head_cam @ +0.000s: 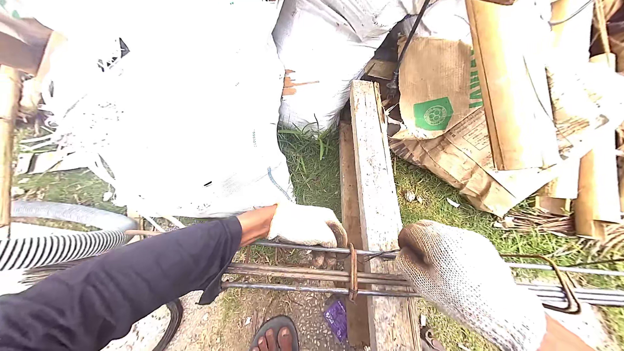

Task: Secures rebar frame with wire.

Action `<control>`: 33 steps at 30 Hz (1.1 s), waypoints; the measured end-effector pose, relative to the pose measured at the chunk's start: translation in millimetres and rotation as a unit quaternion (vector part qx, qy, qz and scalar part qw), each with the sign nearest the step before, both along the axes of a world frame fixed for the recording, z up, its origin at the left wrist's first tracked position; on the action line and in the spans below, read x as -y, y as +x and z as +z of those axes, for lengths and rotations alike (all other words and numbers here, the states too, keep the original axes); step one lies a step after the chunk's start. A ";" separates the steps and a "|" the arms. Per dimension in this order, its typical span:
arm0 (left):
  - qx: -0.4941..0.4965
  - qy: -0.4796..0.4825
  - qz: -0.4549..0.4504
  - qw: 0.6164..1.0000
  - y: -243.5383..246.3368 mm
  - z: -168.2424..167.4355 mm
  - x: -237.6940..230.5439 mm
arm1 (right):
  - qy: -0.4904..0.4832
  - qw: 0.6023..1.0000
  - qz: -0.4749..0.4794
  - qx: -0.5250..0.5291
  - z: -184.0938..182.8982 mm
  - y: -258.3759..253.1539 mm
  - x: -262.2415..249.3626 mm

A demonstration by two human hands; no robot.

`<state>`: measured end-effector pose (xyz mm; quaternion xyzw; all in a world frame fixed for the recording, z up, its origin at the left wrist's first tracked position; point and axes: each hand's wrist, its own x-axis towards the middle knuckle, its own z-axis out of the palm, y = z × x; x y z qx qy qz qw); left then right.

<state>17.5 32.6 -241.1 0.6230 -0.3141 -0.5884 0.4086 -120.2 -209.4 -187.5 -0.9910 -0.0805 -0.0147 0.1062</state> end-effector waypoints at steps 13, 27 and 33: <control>0.314 0.163 -0.119 0.928 -34.0 33.9 20.0 | -0.006 0.999 -0.009 -0.046 -3.8 -0.4 6.8; 0.746 -0.017 -0.180 0.641 -67.4 25.6 -1.6 | 0.052 0.996 0.069 0.029 -2.9 -0.2 5.5; 0.735 -0.022 -0.204 0.646 -62.6 28.5 1.8 | 0.165 0.982 0.026 -0.088 -6.7 13.9 -2.5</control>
